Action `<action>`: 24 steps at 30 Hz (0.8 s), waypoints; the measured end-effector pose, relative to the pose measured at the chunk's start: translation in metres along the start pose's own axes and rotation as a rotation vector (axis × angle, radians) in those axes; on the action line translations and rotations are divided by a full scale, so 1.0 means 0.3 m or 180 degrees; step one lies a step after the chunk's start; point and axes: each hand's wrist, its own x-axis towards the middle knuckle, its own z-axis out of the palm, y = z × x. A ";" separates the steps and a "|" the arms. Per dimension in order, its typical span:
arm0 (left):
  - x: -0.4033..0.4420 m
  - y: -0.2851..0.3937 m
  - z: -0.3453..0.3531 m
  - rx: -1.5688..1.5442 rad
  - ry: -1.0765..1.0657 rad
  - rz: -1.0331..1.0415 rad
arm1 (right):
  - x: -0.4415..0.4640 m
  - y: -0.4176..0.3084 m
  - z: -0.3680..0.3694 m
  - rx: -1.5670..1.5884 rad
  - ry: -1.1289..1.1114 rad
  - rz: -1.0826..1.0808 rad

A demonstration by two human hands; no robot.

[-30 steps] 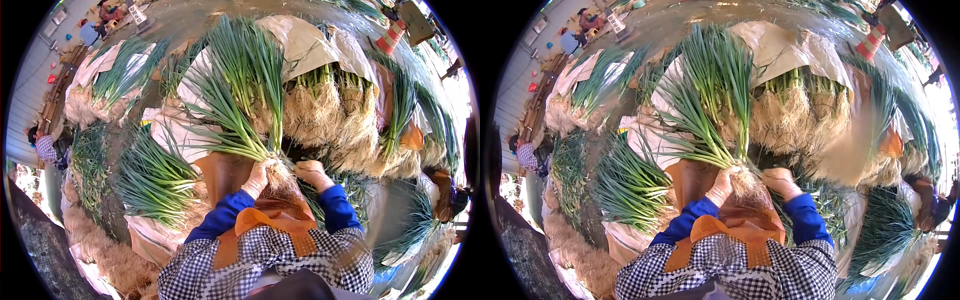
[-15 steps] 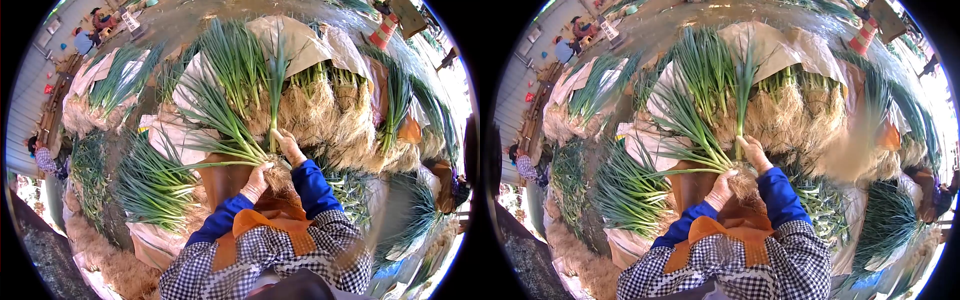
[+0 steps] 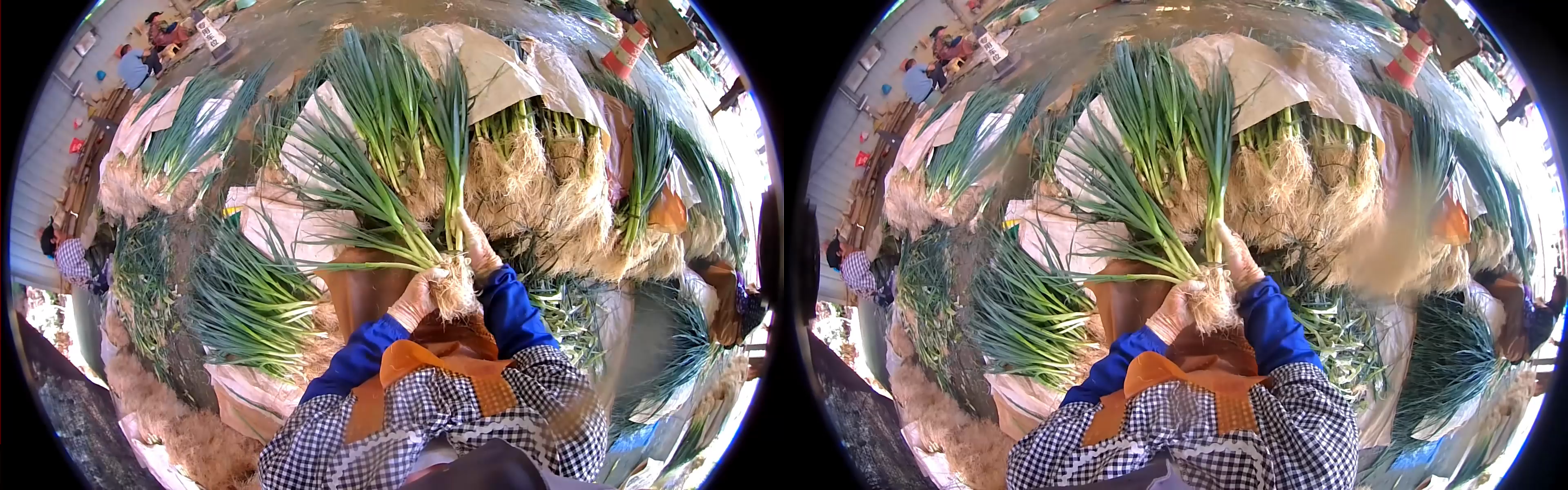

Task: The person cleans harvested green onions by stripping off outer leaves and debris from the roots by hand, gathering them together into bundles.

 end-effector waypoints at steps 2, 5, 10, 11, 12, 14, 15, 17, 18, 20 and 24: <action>0.018 -0.012 -0.074 -0.0204 -0.0215 -0.0029 | -0.007 0.040 -0.001 0.0822 -0.0088 0.0399; 0.031 -0.015 -0.106 -0.0342 -0.0337 -0.0020 | -0.006 0.071 -0.007 0.1043 0.0161 0.0573; 0.051 -0.022 -0.138 -0.0240 -0.0020 0.0289 | -0.043 0.093 -0.035 -0.0874 0.0901 -0.0887; 0.071 -0.012 -0.162 -0.0249 0.0086 0.0427 | -0.081 0.086 -0.078 -0.1767 0.0785 -0.0969; 0.085 -0.008 -0.189 -0.0119 0.0306 0.0373 | -0.115 0.082 -0.151 -0.2711 0.0124 -0.0917; 0.040 -0.004 -0.096 -0.0070 0.0457 0.0383 | -0.151 0.039 -0.421 -0.5292 -0.1117 -0.0891; 0.028 0.004 -0.058 0.0016 0.0577 0.0404 | -0.166 -0.012 -0.469 -0.6415 -0.1116 -0.0315; 0.059 -0.016 -0.130 -0.0016 0.0600 0.0341 | -0.179 -0.117 -0.465 -0.7562 -0.0956 0.0903; 0.083 -0.023 -0.156 0.0162 0.0553 0.0475 | -0.179 -0.172 -0.406 -0.7582 -0.0542 0.1488; 0.067 -0.029 -0.106 0.0421 0.0506 0.0540 | -0.109 -0.227 -0.144 -0.6566 -0.0078 0.0591; 0.099 -0.069 -0.137 0.0580 0.0857 0.0672 | 0.142 -0.123 -0.033 -0.3754 0.0843 -0.1449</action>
